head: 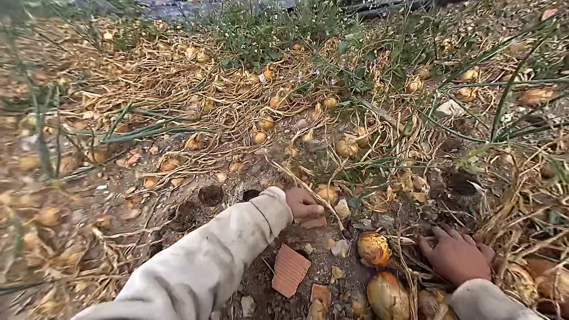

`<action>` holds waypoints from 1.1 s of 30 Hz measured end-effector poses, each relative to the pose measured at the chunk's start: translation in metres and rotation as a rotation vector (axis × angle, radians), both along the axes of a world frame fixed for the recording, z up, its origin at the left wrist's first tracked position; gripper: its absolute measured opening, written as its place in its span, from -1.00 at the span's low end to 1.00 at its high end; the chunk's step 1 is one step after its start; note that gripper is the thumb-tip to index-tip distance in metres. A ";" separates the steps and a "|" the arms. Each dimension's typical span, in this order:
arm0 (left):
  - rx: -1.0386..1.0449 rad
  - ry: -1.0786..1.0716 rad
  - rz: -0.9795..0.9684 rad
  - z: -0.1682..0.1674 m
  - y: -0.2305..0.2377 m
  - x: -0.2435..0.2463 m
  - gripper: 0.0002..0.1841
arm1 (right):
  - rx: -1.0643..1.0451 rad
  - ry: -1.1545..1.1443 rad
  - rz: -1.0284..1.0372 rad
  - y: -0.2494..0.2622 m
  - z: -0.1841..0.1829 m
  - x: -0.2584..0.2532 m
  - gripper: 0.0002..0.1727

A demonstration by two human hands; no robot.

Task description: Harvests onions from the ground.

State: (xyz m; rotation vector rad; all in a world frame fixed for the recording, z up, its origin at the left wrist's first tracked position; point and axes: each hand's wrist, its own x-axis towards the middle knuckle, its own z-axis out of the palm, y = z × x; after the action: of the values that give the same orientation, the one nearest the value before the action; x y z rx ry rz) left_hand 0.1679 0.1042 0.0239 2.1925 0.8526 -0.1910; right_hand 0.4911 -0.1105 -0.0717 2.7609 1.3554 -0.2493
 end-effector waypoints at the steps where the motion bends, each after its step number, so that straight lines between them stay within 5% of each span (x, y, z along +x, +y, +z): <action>1: 0.159 0.031 0.052 -0.005 0.021 0.004 -0.67 | 0.001 0.004 -0.004 0.000 0.000 0.000 -0.44; 5: 0.457 0.277 0.233 -0.034 0.089 0.020 -0.23 | -0.055 0.004 -0.033 0.005 0.004 0.000 -0.44; 8: 0.433 0.208 0.100 -0.041 0.092 0.045 -0.45 | -0.069 0.017 -0.042 0.005 0.004 -0.001 -0.45; 11: 0.355 0.215 0.229 -0.036 0.092 0.063 -0.59 | -0.031 0.015 -0.034 0.005 0.003 -0.003 -0.46; 17: 0.456 0.238 0.055 -0.051 0.104 0.040 -0.44 | -0.011 0.019 -0.014 0.005 0.000 -0.003 -0.47; 19: 0.413 0.264 0.097 -0.047 0.098 0.047 -0.53 | -0.015 0.028 -0.023 0.005 0.001 -0.002 -0.45; 24: 0.316 -0.006 0.572 -0.043 0.075 0.061 -0.60 | -0.007 0.088 -0.034 0.006 0.011 0.000 -0.46; 28: 0.282 0.330 0.404 -0.008 0.001 0.075 -0.62 | 0.030 0.108 -0.007 0.006 0.007 -0.001 -0.47; 33: 0.282 0.523 0.406 -0.029 -0.011 0.125 -0.28 | 0.000 0.100 -0.021 0.003 0.007 -0.002 -0.46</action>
State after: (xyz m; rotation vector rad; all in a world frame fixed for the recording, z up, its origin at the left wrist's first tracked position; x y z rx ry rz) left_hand 0.2931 0.0931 -0.0048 2.1937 1.6811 -0.4787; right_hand 0.4891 -0.1075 -0.0652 2.7990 1.3483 -0.3931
